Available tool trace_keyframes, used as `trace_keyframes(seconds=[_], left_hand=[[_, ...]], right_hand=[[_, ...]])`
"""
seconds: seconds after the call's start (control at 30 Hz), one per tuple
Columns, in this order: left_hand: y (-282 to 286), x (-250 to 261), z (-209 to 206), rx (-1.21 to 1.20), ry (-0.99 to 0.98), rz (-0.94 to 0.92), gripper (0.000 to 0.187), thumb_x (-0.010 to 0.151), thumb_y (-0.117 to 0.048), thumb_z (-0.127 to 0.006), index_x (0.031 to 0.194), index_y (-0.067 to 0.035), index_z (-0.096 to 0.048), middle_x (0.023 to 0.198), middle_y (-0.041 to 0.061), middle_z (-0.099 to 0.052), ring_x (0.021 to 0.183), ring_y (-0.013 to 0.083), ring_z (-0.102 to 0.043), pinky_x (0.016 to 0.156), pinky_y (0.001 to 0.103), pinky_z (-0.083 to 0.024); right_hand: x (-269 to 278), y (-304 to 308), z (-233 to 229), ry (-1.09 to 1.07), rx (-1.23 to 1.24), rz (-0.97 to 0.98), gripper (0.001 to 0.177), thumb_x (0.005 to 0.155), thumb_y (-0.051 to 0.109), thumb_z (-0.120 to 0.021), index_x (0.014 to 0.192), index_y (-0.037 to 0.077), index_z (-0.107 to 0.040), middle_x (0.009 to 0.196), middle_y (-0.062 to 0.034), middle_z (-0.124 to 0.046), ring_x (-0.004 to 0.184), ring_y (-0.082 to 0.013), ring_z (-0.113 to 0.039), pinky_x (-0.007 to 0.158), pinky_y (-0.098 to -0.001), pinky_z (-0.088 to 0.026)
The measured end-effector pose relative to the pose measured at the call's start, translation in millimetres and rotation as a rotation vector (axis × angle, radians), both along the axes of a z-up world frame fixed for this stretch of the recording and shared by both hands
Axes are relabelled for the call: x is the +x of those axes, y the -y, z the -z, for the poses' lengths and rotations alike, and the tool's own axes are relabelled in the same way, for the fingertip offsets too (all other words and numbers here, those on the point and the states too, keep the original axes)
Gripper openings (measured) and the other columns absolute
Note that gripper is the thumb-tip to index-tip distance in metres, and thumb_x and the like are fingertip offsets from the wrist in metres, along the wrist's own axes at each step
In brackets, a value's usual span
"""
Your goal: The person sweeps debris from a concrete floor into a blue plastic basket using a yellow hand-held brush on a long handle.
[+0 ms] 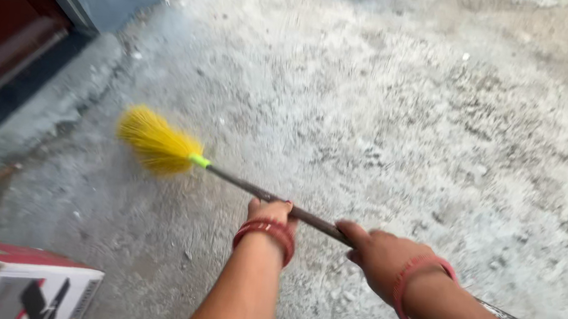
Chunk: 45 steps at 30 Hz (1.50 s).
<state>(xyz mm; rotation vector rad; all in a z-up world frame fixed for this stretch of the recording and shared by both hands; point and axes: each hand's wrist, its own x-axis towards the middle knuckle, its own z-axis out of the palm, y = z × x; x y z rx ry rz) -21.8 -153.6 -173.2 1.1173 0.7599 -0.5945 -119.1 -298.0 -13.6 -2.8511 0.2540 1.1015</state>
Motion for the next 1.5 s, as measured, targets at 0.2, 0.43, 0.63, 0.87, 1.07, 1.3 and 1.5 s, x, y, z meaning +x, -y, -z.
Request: trace_keyframes(seconds=[0.2,0.43,0.63,0.87,1.07,1.3,1.5], left_hand=[[5,-22,-78,0.065,0.000,0.056,0.051,0.097,-0.021,-0.068,0.142,-0.018,-0.045,0.135,0.004,-0.057,0.115,0.0226,-0.060,0.096,0.046,-0.052],[4,-10,-99,0.041,0.081,0.027,0.032,0.097,-0.019,-0.059,0.128,-0.014,-0.061,0.125,0.003,-0.067,0.113,0.0228,-0.065,0.094,0.045,-0.052],[-8,1,-117,-0.045,0.057,-0.028,0.030,0.098,-0.021,-0.059,0.128,-0.015,-0.062,0.124,0.004,-0.066,0.112,0.0225,-0.063,0.095,0.044,-0.050],[-17,68,-123,-0.028,-0.025,-0.143,0.029,0.099,-0.023,-0.058,0.127,-0.019,-0.063,0.121,0.001,-0.068,0.110,0.0212,-0.064,0.094,0.044,-0.050],[-39,134,-113,-0.026,0.002,-0.159,0.029,0.099,-0.023,-0.059,0.126,-0.016,-0.063,0.120,0.002,-0.067,0.108,0.0215,-0.064,0.091,0.043,-0.050],[-57,190,-134,-0.063,0.071,-0.234,0.030,0.098,-0.024,-0.060,0.127,-0.015,-0.060,0.123,0.004,-0.067,0.111,0.0210,-0.064,0.094,0.042,-0.051],[-39,221,-176,-0.148,0.090,-0.450,0.035,0.098,-0.025,-0.062,0.130,-0.012,-0.059,0.127,0.005,-0.065,0.118,0.0247,-0.061,0.099,0.044,-0.047]], right_hand=[[-1,60,-74,-0.184,-0.087,-0.033,0.043,0.105,0.032,-0.040,0.147,0.042,-0.045,0.114,-0.0073,-0.070,0.111,-0.0276,-0.071,0.095,-0.0432,-0.055],[23,118,-99,-0.120,-0.252,0.130,0.043,0.110,0.037,-0.032,0.150,0.044,-0.047,0.115,-0.0060,-0.070,0.109,-0.0205,-0.074,0.095,-0.0393,-0.060],[68,111,-114,0.053,-0.219,0.159,0.039,0.108,0.033,-0.036,0.142,0.032,-0.054,0.112,-0.0099,-0.074,0.108,-0.0282,-0.074,0.093,-0.0453,-0.058],[115,128,-64,0.178,0.100,-0.199,0.054,0.093,0.023,-0.049,0.146,0.033,-0.043,0.118,-0.0102,-0.069,0.110,-0.0307,-0.068,0.093,-0.0437,-0.055],[200,114,-75,-0.191,-0.118,-0.134,0.043,0.104,0.037,-0.045,0.146,0.047,-0.045,0.121,-0.0046,-0.072,0.114,-0.0248,-0.069,0.099,-0.0423,-0.054],[281,153,-100,-0.039,-0.232,0.070,0.043,0.104,0.039,-0.046,0.145,0.049,-0.053,0.118,-0.0077,-0.076,0.111,-0.0270,-0.075,0.099,-0.0432,-0.057],[318,165,-130,0.026,-0.223,-0.118,0.047,0.104,0.038,-0.043,0.148,0.054,-0.043,0.123,-0.0043,-0.072,0.114,-0.0253,-0.072,0.101,-0.0406,-0.057]])
